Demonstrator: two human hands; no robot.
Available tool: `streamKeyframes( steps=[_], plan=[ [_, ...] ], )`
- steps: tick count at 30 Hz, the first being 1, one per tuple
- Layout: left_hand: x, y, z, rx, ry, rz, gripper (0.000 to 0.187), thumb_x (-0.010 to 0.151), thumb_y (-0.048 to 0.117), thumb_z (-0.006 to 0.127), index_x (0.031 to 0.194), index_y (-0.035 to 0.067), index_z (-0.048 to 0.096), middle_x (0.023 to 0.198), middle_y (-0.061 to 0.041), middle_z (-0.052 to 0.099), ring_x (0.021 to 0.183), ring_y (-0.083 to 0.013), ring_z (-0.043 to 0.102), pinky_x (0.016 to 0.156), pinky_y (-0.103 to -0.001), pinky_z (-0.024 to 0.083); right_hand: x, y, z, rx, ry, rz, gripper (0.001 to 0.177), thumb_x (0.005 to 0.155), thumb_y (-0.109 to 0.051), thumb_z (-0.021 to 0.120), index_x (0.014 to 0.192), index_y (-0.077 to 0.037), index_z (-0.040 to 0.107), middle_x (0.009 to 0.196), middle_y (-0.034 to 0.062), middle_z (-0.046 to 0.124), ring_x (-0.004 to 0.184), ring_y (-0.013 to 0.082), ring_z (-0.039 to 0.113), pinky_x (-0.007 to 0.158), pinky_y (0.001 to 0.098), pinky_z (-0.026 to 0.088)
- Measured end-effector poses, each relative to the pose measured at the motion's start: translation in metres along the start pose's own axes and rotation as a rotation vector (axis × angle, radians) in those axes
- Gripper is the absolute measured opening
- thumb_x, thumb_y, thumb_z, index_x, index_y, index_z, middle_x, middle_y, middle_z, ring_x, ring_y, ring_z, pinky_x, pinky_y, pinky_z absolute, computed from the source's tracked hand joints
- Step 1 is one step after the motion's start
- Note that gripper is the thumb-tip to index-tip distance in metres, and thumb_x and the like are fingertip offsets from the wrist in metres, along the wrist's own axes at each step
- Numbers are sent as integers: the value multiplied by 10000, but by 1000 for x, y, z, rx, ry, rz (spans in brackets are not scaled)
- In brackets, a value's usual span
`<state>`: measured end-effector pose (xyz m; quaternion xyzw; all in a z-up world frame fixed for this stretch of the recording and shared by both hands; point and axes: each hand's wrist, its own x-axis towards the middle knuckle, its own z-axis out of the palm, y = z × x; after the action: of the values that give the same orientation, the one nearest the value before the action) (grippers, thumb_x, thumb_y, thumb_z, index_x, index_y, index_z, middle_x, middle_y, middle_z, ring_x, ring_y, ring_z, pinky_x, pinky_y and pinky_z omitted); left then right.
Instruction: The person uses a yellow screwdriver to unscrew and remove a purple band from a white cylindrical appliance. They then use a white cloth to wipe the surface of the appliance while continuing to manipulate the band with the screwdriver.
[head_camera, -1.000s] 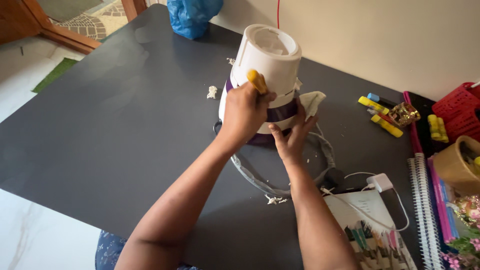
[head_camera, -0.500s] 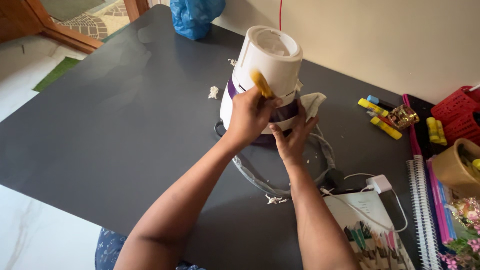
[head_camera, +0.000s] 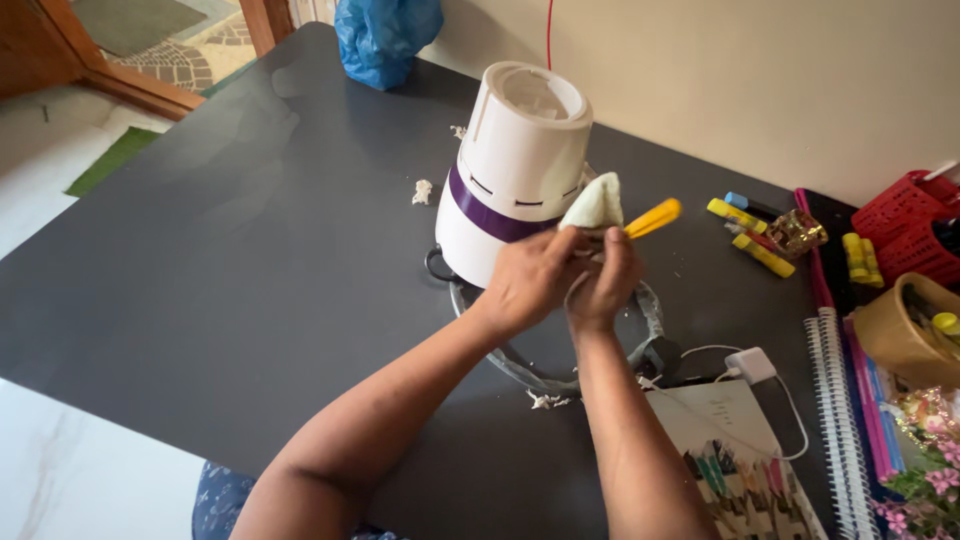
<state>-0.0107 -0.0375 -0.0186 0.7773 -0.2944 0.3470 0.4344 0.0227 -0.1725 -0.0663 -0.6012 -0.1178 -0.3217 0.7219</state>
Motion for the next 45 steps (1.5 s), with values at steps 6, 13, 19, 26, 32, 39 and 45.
streamKeyframes(
  steps=[6, 13, 19, 26, 32, 39, 45],
  plan=[
    [19, 25, -28, 91, 120, -133, 355, 866, 225, 743, 1167, 63, 648, 900, -122, 698, 694, -323, 694, 543, -410, 522, -1, 36, -15, -142, 31, -228, 358, 1108, -263, 426, 1040, 40, 605, 961, 101, 623, 860, 167, 604, 751, 301, 504],
    [28, 7, -57, 365, 206, 141, 216, 960, 206, 736, 1136, 124, 641, 879, -34, 624, 762, -228, 667, 659, -378, 512, 3, -14, 9, 92, -29, -83, 294, 1039, -228, 426, 1138, -9, 596, 1052, 102, 646, 979, 184, 652, 852, 332, 553],
    [17, 2, -35, 604, 185, 92, 304, 861, 321, 783, 1012, 111, 625, 843, -26, 626, 739, -201, 630, 658, -373, 444, 11, 3, 0, 135, 154, 22, 197, 1038, -251, 549, 1035, -56, 580, 735, 37, 555, 584, 141, 526, 559, 292, 445],
    [4, -24, -33, 571, 200, -50, 301, 948, 395, 751, 1028, 121, 656, 738, 21, 635, 560, -131, 601, 559, -310, 415, 15, 6, -7, 203, 192, -4, 279, 1095, -308, 549, 917, -106, 476, 670, -32, 418, 508, 82, 398, 460, 260, 346],
    [-22, -8, -24, 587, 137, 17, 258, 929, 289, 734, 1127, 130, 683, 794, -10, 657, 634, -168, 648, 632, -351, 462, 15, -8, 6, 52, 241, -90, 257, 1099, -303, 446, 1090, -75, 564, 894, 11, 630, 730, 96, 617, 687, 234, 517],
    [-51, -67, -42, 473, 328, -369, 222, 962, 223, 646, 1148, 103, 625, 1005, -85, 679, 872, -281, 668, 775, -427, 512, 10, -11, 8, 6, 41, -98, 252, 1114, -247, 525, 1067, -9, 593, 895, 88, 684, 745, 141, 656, 729, 276, 563],
    [-64, -96, -38, 284, 365, -488, 278, 1004, 188, 559, 1251, 61, 538, 1322, -197, 561, 1205, -362, 589, 994, -474, 509, 16, -24, 12, -47, -63, -140, 101, 1072, -73, 599, 1018, -15, 538, 982, 123, 711, 888, 169, 742, 826, 300, 635]
  ],
)
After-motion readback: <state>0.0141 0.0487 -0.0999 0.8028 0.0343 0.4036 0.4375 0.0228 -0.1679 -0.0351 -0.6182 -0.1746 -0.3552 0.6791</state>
